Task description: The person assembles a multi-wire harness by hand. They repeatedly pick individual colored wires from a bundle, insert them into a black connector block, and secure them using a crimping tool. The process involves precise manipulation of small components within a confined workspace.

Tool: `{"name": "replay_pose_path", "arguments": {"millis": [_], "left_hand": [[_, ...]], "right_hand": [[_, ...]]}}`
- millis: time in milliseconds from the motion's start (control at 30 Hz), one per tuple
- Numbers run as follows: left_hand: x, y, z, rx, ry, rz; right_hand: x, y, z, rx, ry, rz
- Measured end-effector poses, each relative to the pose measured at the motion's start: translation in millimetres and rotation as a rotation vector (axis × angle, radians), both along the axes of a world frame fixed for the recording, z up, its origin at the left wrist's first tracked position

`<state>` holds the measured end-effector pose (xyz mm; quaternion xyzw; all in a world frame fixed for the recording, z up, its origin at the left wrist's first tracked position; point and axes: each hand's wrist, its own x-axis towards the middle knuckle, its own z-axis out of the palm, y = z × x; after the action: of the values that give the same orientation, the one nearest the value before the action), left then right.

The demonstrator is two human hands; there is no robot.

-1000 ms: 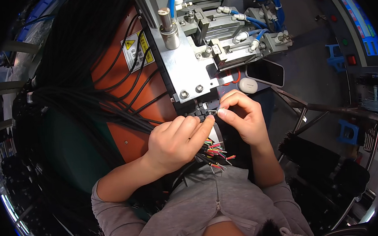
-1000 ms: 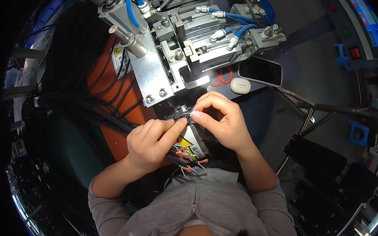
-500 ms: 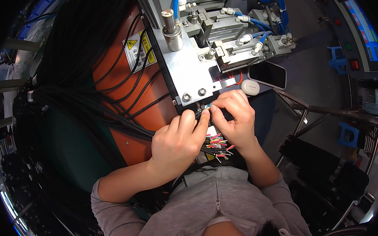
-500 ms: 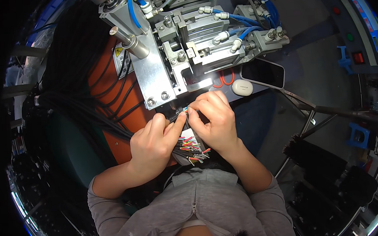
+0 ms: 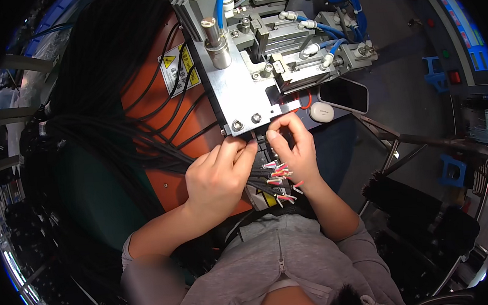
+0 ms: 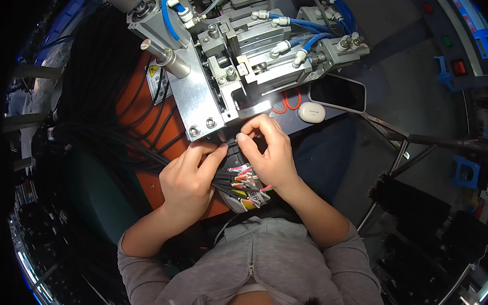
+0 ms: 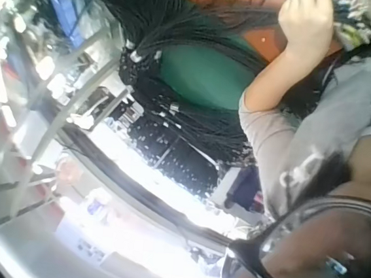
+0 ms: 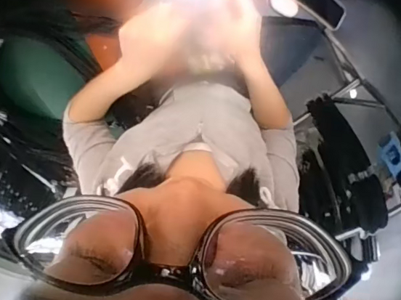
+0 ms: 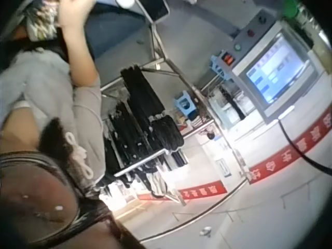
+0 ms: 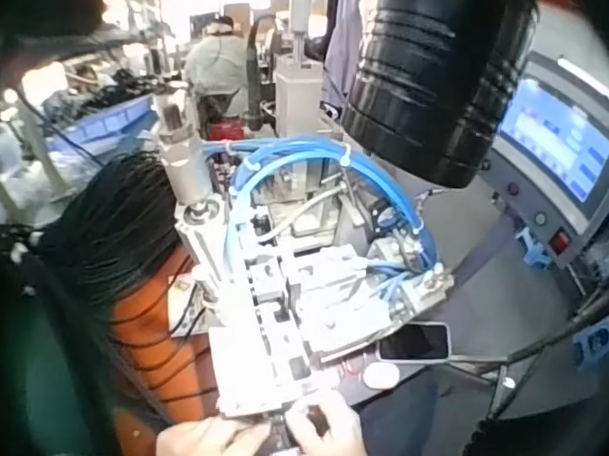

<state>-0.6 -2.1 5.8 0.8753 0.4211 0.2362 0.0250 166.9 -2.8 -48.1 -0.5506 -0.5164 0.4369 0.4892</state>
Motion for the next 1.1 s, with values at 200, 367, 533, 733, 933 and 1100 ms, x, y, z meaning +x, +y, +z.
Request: {"name": "replay_pose_path", "arguments": {"millis": [200, 367, 533, 733, 933, 1100], "left_hand": [[-2.5, -14.1, -1.7, -0.027, 0.135, 0.122], [-6.8, -4.9, -0.6, -0.048, 0.020, -0.007], [-10.1, 3.8, 4.9, 0.149, -0.178, -0.194], [-17.8, 5.8, 1.3, 0.067, -0.211, -0.288], [-8.3, 3.9, 3.8, 0.136, -0.335, -0.176], [-8.1, 6.9, 3.6, 0.123, -0.350, -0.168]], "right_hand": [[20.6, 9.0, 8.7, 0.386, -0.109, 0.274], [18.7, 12.0, 19.1, 0.638, -0.116, 0.503], [32.3, -1.1, 26.1, 0.582, -0.140, 0.272], [19.1, -3.7, 44.3, 0.533, -0.099, 0.227], [6.0, 1.0, 45.5, 0.663, -0.119, 0.087], [4.4, 0.9, 43.7, 0.603, -0.133, 0.124]]}}
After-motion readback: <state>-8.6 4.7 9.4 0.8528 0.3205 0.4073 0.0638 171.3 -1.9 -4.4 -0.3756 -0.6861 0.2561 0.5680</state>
